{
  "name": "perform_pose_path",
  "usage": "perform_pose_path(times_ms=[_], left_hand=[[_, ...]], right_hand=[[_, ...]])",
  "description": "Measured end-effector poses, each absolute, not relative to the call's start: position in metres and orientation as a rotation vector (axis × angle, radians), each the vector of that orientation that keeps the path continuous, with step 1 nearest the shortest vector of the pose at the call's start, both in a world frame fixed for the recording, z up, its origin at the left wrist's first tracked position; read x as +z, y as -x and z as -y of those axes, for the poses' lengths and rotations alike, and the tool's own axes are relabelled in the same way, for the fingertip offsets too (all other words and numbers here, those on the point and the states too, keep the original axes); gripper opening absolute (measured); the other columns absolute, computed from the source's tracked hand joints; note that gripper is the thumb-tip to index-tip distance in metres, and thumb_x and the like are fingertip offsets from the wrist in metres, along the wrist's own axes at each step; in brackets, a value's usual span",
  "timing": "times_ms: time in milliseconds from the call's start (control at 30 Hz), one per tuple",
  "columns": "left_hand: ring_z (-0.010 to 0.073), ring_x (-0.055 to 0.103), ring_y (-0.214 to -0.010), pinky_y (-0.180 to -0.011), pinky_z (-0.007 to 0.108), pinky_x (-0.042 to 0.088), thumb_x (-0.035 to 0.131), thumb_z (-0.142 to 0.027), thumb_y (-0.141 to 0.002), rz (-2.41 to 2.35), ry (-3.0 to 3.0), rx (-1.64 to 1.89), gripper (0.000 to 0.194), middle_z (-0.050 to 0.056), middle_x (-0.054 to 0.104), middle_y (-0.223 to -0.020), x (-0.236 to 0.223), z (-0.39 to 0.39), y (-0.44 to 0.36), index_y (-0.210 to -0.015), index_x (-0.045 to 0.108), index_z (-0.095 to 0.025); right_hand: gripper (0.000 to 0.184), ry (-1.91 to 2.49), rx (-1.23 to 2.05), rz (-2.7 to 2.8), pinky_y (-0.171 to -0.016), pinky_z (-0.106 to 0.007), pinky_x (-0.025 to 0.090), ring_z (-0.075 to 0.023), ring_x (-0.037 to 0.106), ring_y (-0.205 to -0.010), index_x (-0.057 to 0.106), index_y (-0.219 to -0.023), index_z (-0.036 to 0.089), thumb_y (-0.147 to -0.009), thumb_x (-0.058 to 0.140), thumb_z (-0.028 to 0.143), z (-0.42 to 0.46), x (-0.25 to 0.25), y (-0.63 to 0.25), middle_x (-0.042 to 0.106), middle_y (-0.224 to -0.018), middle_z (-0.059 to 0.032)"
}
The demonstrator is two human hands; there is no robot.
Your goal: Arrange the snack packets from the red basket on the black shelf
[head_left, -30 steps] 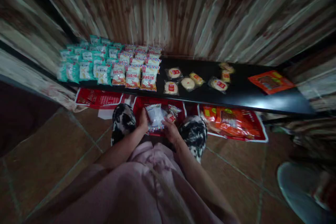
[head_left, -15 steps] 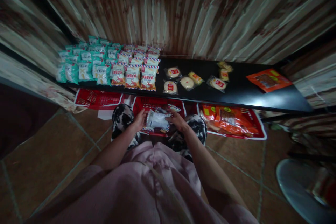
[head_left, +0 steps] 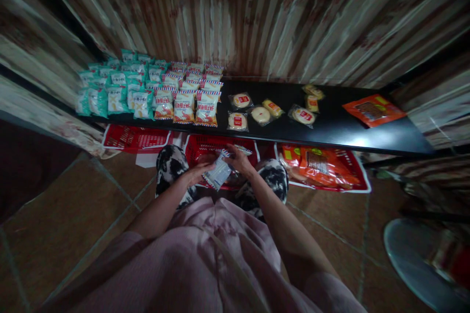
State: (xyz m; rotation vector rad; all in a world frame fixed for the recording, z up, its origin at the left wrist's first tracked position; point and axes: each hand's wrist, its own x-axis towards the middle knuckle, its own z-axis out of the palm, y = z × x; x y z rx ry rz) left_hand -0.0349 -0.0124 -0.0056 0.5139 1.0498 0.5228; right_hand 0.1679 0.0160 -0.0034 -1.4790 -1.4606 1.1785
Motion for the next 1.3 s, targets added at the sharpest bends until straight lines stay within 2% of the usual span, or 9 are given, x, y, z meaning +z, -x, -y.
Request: perform_pose_path(times_ms=[133, 300, 433, 567, 667, 867, 1000, 1167, 1300], left_hand=[[0.0181, 0.067, -0.069, -0.065, 0.028, 0.052, 0.085, -0.036, -0.059, -1.09, -0.494, 0.623, 0.05, 0.007, 0.072, -0.083, -0.013, 0.01, 0.034, -0.1, 0.066, -0.015], [0.0178, 0.068, -0.074, -0.068, 0.028, 0.053, 0.083, -0.04, -0.061, -1.114, -0.461, 0.738, 0.054, 0.006, 0.072, -0.089, -0.014, 0.006, 0.035, -0.107, 0.064, -0.02], [0.0186, 0.068, -0.079, -0.072, 0.03, 0.053, 0.082, -0.041, -0.062, -1.093, -0.444, 0.74, 0.051, 0.006, 0.071, -0.091, -0.012, 0.01, 0.032, -0.105, 0.064, -0.02], [0.0183, 0.067, -0.081, -0.072, 0.03, 0.052, 0.079, -0.044, -0.066, -1.09, -0.441, 0.74, 0.047, 0.006, 0.071, -0.092, -0.014, 0.016, 0.025, -0.103, 0.064, -0.02], [0.0183, 0.066, -0.082, -0.073, 0.03, 0.05, 0.076, -0.044, -0.068, -1.099, -0.449, 0.749, 0.043, 0.006, 0.07, -0.09, -0.016, 0.019, 0.02, -0.102, 0.064, -0.019], [0.0184, 0.065, -0.084, -0.074, 0.028, 0.048, 0.075, -0.037, -0.068, -1.141, -0.477, 0.768, 0.035, 0.005, 0.07, -0.089, -0.013, 0.017, 0.017, -0.096, 0.066, -0.018], [0.019, 0.065, -0.089, -0.075, 0.028, 0.048, 0.076, -0.039, -0.067, -1.183, -0.476, 0.85, 0.041, 0.004, 0.07, -0.096, -0.009, 0.012, 0.014, -0.103, 0.065, -0.022], [0.0202, 0.065, -0.087, -0.076, 0.03, 0.049, 0.08, -0.039, -0.061, -1.255, -0.448, 0.941, 0.043, 0.004, 0.071, -0.091, -0.009, 0.009, 0.006, -0.097, 0.066, -0.02], [0.0191, 0.066, -0.081, -0.073, 0.029, 0.05, 0.079, -0.042, -0.062, -1.292, -0.417, 0.998, 0.042, 0.003, 0.07, -0.084, -0.013, 0.006, 0.0, -0.095, 0.065, -0.019]], right_hand=[[0.059, 1.576, 1.077, 1.435, -0.094, -0.044, 0.047, -0.0262, 0.062, -0.104, 0.058, -0.121, 0.019, -0.068, 0.071, 0.04, -0.012, -0.004, -0.167, 0.066, -0.115, -0.0108], [0.07, 1.651, 1.0, 1.176, -0.099, -0.044, 0.044, -0.0276, 0.057, -0.114, 0.053, -0.125, 0.016, -0.066, 0.068, 0.05, 0.005, -0.008, -0.158, 0.06, -0.124, -0.0141], [0.071, 1.569, 1.351, 0.909, -0.085, -0.039, 0.052, -0.0257, 0.064, -0.099, 0.054, -0.12, 0.016, -0.064, 0.068, 0.057, 0.024, -0.008, -0.142, 0.067, -0.107, -0.0116], [0.053, 1.419, 1.579, 0.814, -0.081, -0.034, 0.054, -0.0212, 0.067, -0.088, 0.059, -0.11, 0.023, -0.07, 0.065, 0.057, 0.037, -0.004, -0.129, 0.07, -0.098, -0.0051], [0.045, 1.32, 1.595, 0.8, -0.081, -0.034, 0.054, -0.0194, 0.067, -0.085, 0.061, -0.106, 0.024, -0.074, 0.063, 0.056, 0.04, -0.004, -0.127, 0.071, -0.095, -0.0034], [0.055, 1.451, 1.572, 0.735, -0.067, -0.03, 0.054, -0.0197, 0.067, -0.078, 0.062, -0.106, 0.02, -0.065, 0.068, 0.056, 0.037, -0.006, -0.132, 0.072, -0.081, -0.0016], [0.054, 1.454, 1.612, 0.724, -0.062, -0.028, 0.052, -0.019, 0.067, -0.073, 0.063, -0.106, 0.022, -0.062, 0.072, 0.052, 0.039, -0.004, -0.133, 0.071, -0.076, -0.0014], [0.053, 1.353, 1.666, 0.73, -0.067, -0.03, 0.053, -0.0182, 0.066, -0.073, 0.064, -0.099, 0.02, -0.059, 0.073, 0.053, 0.043, -0.002, -0.129, 0.072, -0.083, -0.0022], [0.052, 1.399, 1.655, 0.729, -0.07, -0.03, 0.053, -0.018, 0.067, -0.075, 0.064, -0.101, 0.02, -0.064, 0.069, 0.055, 0.042, -0.005, -0.127, 0.072, -0.084, -0.0024]])
